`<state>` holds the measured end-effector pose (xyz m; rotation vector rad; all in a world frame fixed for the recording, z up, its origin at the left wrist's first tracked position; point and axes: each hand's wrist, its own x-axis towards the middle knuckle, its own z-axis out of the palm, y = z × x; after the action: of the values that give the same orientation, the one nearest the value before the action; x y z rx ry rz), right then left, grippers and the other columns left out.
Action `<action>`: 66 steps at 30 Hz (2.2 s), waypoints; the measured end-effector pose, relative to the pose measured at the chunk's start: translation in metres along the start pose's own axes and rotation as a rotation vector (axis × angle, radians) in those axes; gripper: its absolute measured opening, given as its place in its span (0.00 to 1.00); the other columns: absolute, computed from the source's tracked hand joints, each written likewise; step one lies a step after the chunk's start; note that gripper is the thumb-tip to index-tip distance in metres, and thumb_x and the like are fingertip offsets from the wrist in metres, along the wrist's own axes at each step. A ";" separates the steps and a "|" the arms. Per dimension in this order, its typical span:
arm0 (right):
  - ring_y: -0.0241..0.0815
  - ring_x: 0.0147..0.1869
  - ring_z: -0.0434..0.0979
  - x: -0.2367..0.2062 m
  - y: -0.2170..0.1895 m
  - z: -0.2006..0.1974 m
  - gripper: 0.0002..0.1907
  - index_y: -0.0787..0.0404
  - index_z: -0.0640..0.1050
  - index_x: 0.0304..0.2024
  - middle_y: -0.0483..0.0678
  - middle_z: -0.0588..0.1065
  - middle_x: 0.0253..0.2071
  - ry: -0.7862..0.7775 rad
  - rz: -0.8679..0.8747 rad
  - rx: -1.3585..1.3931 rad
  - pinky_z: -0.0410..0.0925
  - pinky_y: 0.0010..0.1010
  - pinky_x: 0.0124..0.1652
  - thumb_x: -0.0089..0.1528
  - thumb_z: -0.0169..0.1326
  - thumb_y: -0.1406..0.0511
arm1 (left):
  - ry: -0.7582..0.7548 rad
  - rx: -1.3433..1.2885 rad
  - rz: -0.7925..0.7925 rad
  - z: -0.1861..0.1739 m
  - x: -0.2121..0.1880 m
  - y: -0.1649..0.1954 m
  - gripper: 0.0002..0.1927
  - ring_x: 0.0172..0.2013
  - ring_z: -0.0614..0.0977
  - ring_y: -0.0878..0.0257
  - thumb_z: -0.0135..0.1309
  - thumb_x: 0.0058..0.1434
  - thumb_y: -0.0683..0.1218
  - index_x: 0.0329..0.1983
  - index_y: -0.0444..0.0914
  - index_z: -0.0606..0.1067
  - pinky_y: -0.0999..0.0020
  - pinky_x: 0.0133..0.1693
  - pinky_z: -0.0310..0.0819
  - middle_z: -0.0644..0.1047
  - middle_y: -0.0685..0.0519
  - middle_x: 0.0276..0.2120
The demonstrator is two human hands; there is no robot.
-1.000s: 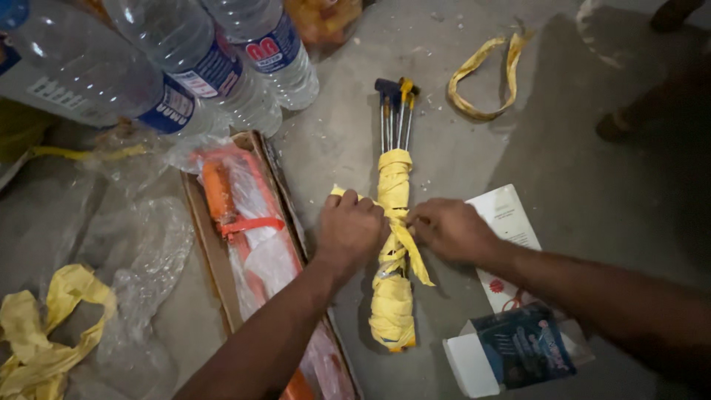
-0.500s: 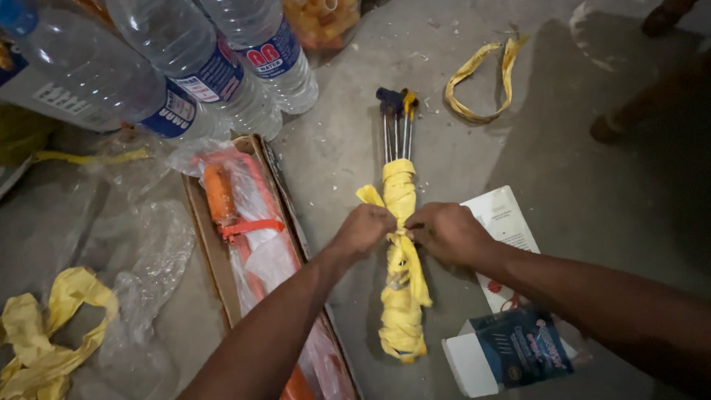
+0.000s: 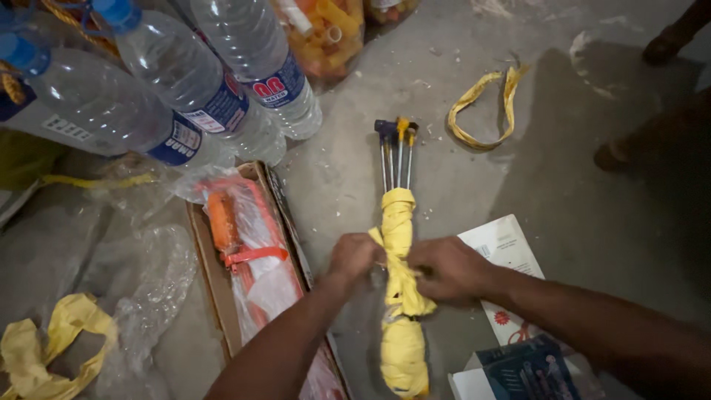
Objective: The person unwraps a bundle of tent poles from a yellow strap, then separates the individual poles and arranges them on the floor. The person also briefly handles a box of scissors.
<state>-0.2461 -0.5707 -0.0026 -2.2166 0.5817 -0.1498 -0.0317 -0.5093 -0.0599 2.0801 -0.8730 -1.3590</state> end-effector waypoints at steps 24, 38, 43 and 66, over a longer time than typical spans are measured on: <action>0.36 0.21 0.75 -0.020 0.031 -0.026 0.21 0.62 0.76 0.30 0.49 0.77 0.22 -0.103 0.613 0.687 0.70 0.31 0.24 0.67 0.44 0.54 | 0.506 0.605 0.570 -0.035 -0.056 0.030 0.42 0.60 0.66 0.42 0.63 0.55 0.51 0.71 0.40 0.59 0.43 0.59 0.57 0.65 0.41 0.60; 0.29 0.20 0.57 -0.008 -0.078 -0.071 0.20 0.58 0.70 0.29 0.40 0.65 0.20 -0.047 0.357 1.073 0.54 0.24 0.22 0.71 0.44 0.54 | 0.003 -0.082 0.260 0.015 -0.081 0.036 0.50 0.50 0.84 0.55 0.70 0.36 0.51 0.63 0.34 0.63 0.61 0.51 0.82 0.78 0.45 0.52; 0.31 0.25 0.64 -0.002 -0.083 -0.082 0.14 0.61 0.73 0.35 0.43 0.70 0.25 -0.043 0.348 0.957 0.60 0.25 0.26 0.68 0.48 0.57 | 0.329 -0.004 0.409 0.012 -0.075 0.030 0.40 0.46 0.81 0.46 0.73 0.42 0.48 0.56 0.34 0.66 0.56 0.45 0.76 0.75 0.41 0.49; 0.46 0.47 0.83 -0.012 0.058 -0.023 0.23 0.49 0.81 0.55 0.50 0.82 0.44 -0.073 0.593 -0.003 0.73 0.36 0.50 0.55 0.58 0.64 | 0.116 0.311 0.316 0.043 -0.068 0.071 0.21 0.41 0.85 0.50 0.61 0.54 0.52 0.51 0.43 0.78 0.56 0.47 0.76 0.83 0.47 0.36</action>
<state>-0.2842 -0.6136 -0.0294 -1.9494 1.1631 0.2387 -0.1085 -0.5088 0.0145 2.1025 -1.3656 -0.9763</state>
